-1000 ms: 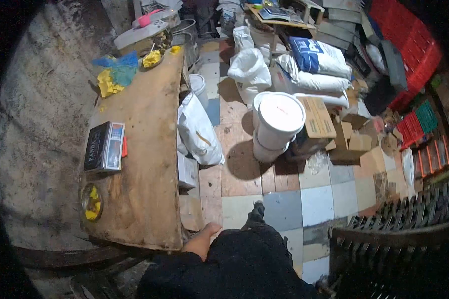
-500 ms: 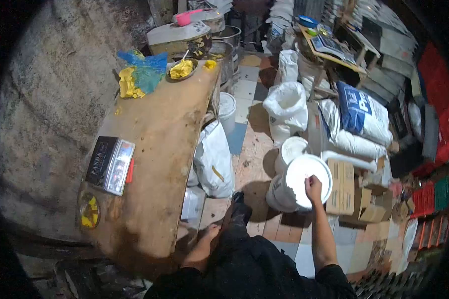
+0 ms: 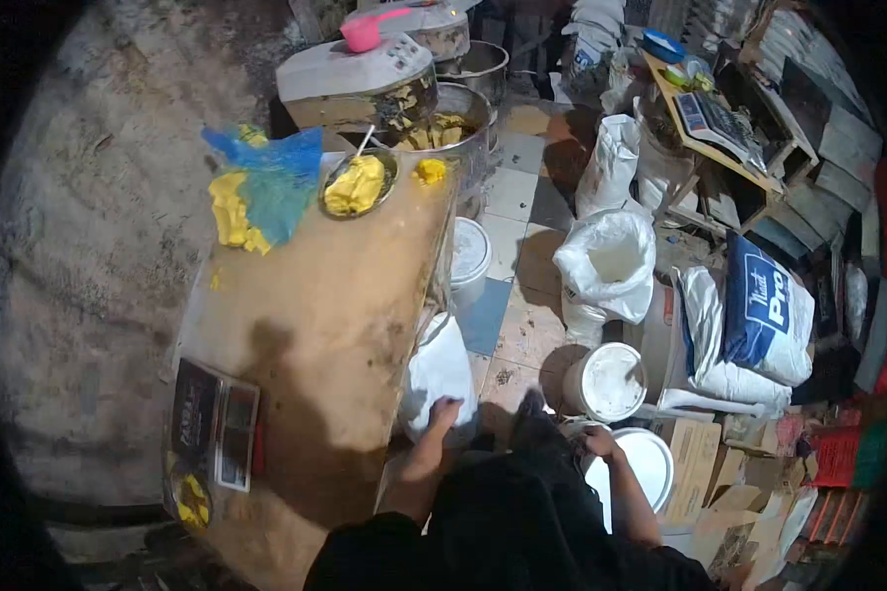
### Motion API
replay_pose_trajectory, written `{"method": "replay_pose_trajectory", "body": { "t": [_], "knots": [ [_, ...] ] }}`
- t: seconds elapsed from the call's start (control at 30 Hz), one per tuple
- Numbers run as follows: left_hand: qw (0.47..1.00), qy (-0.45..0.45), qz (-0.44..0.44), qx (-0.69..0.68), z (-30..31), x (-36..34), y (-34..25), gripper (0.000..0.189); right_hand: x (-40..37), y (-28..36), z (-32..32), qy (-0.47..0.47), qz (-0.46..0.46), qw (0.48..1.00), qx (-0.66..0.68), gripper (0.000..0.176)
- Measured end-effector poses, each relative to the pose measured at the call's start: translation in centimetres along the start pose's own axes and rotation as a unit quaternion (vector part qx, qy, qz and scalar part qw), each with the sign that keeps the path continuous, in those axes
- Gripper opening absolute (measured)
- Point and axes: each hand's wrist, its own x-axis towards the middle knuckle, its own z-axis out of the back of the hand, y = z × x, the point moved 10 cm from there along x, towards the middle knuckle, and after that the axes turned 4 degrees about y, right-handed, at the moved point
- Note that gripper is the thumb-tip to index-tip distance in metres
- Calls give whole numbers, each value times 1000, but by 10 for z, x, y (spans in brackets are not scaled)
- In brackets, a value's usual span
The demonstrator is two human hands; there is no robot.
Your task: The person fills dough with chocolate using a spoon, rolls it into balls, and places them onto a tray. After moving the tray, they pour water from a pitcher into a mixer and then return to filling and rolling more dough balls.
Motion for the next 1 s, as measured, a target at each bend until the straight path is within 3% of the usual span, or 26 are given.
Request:
{"method": "replay_pose_trajectory", "body": {
  "t": [0.03, 0.07, 0.1, 0.13, 0.23, 0.27, 0.3, 0.33, 0.4, 0.43, 0.47, 0.5, 0.63, 0.7, 0.8, 0.83, 0.87, 0.9, 0.93, 0.97, 1.0],
  "knots": [
    [996, -26, -77, 30, -3, 34, -33, 43, 8, 2, 20, -9, -50, 997, 56, 32],
    [993, -17, -95, 68, -7, 58, -68, 44, 15, 6, 43, -19, -98, 989, 112, 35],
    [995, -12, -81, 64, -10, 90, -82, 44, 5, 59, 81, -42, -87, 986, 133, 36],
    [996, -8, -71, 57, -14, 128, -100, 44, 35, 24, 95, -64, -89, 967, 229, 32],
    [991, -42, -36, 126, 3, 188, -153, 51, 91, -25, 166, -104, -124, 952, 260, 32],
    [999, -20, -28, 15, 3, 272, -130, 62, 134, -61, 215, -154, -177, 936, 261, 32],
    [994, -25, -21, 108, 13, 262, -143, 60, 151, -48, 242, -140, -180, 937, 263, 30],
    [993, -23, -17, 111, 20, 266, -167, 58, 179, -32, 278, -128, -179, 939, 265, 30],
    [995, -14, -6, 94, 26, 273, -197, 55, 244, 42, 372, -230, 45, 966, 112, 36],
    [997, -11, 0, 82, 27, 275, -210, 53, 306, 31, 397, -214, 33, 976, -4, 38],
    [997, -8, 5, 72, 28, 281, -218, 51, 297, 118, 435, -253, 19, 948, 195, 31],
    [998, -5, 13, 62, 28, 285, -224, 50, 333, 158, 461, -208, 11, 957, 199, 27],
    [998, 18, 51, 16, 26, 318, -241, 43, 461, 291, 549, -192, 101, 954, 205, 29],
    [997, 32, 72, -14, 25, 341, -250, 39, 519, 323, 578, -193, 120, 953, 201, 30],
    [993, 44, 90, -61, 24, 375, -279, 34, 590, 307, 582, -192, 99, 957, 193, 30],
    [992, 47, 92, -77, 22, 386, -290, 33, 588, 311, 585, -209, 128, 961, 125, 30],
    [990, 51, 94, -93, 21, 396, -306, 31, 655, 229, 565, -107, 104, 988, 50, 23],
    [988, 53, 94, -110, 17, 410, -320, 29, 615, 277, 545, 99, 260, 914, 297, 31],
    [985, 59, 95, -133, 16, 424, -338, 28, 658, 217, 546, 74, 229, 971, -3, 35],
    [981, 64, 96, -158, 13, 438, -353, 26, 654, 218, 568, 81, 40, 985, 147, 28],
    [975, 72, 99, -187, 11, 452, -366, 25, 631, 203, 570, 79, -158, 941, 290, 23]
  ]
}}
